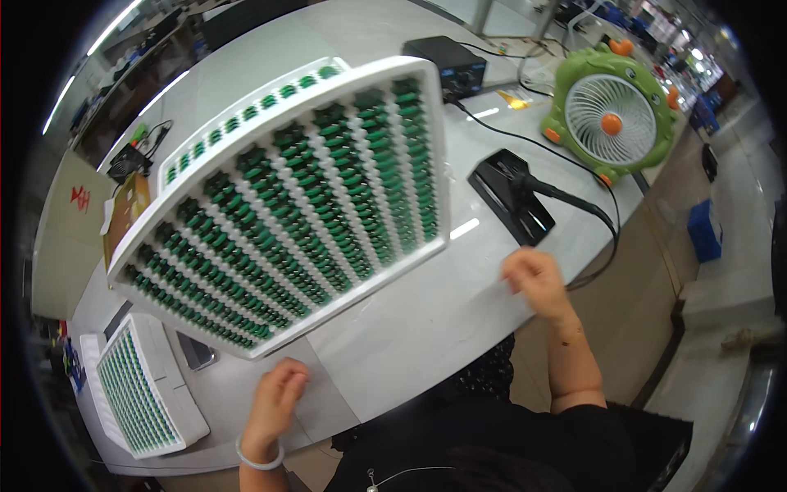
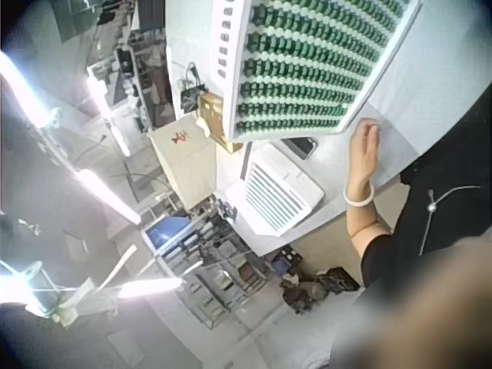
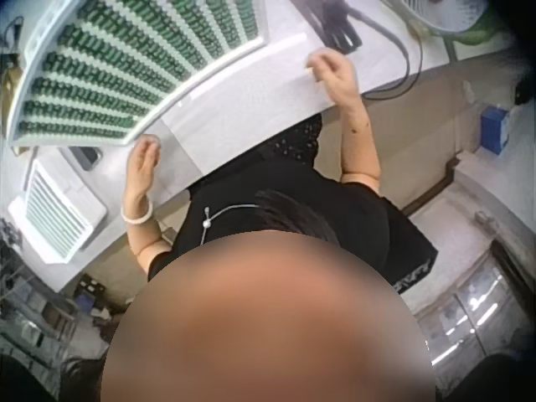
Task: The person solders electronic components onto small green circuit boards using a soldering iron and solder wire.
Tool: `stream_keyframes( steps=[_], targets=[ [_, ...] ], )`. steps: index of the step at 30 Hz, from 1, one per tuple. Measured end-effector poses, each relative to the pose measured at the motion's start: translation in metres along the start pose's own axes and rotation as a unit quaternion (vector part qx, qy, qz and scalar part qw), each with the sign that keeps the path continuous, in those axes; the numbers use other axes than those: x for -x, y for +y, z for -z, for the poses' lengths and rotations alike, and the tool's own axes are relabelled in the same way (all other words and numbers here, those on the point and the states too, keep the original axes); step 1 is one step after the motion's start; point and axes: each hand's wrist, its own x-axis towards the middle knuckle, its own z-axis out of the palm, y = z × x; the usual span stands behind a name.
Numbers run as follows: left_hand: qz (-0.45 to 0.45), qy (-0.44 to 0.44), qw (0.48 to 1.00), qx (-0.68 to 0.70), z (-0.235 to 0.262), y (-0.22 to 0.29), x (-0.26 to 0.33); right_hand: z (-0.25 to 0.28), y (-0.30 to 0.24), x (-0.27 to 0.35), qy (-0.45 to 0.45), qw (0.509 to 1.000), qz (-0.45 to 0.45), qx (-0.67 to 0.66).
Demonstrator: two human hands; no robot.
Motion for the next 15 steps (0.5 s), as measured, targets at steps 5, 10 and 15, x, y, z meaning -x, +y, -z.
stream_keyframes(
  steps=[5, 10, 15],
  targets=[
    [-0.047, 0.135, 0.939, 0.313, 0.046, -0.018, 0.028, 0.037, 0.060, -0.020, 0.354, 0.926, 0.030, -0.126],
    [-0.197, 0.182, 0.873, 0.407, 0.063, 0.007, 0.030, 0.062, 0.044, -0.051, 0.279, 0.957, 0.052, 0.065],
    [-0.302, 0.236, 0.867, 0.318, 0.105, 0.027, 0.028, 0.070, 0.017, -0.035, 0.356, 0.929, 0.051, 0.085]
  ],
)
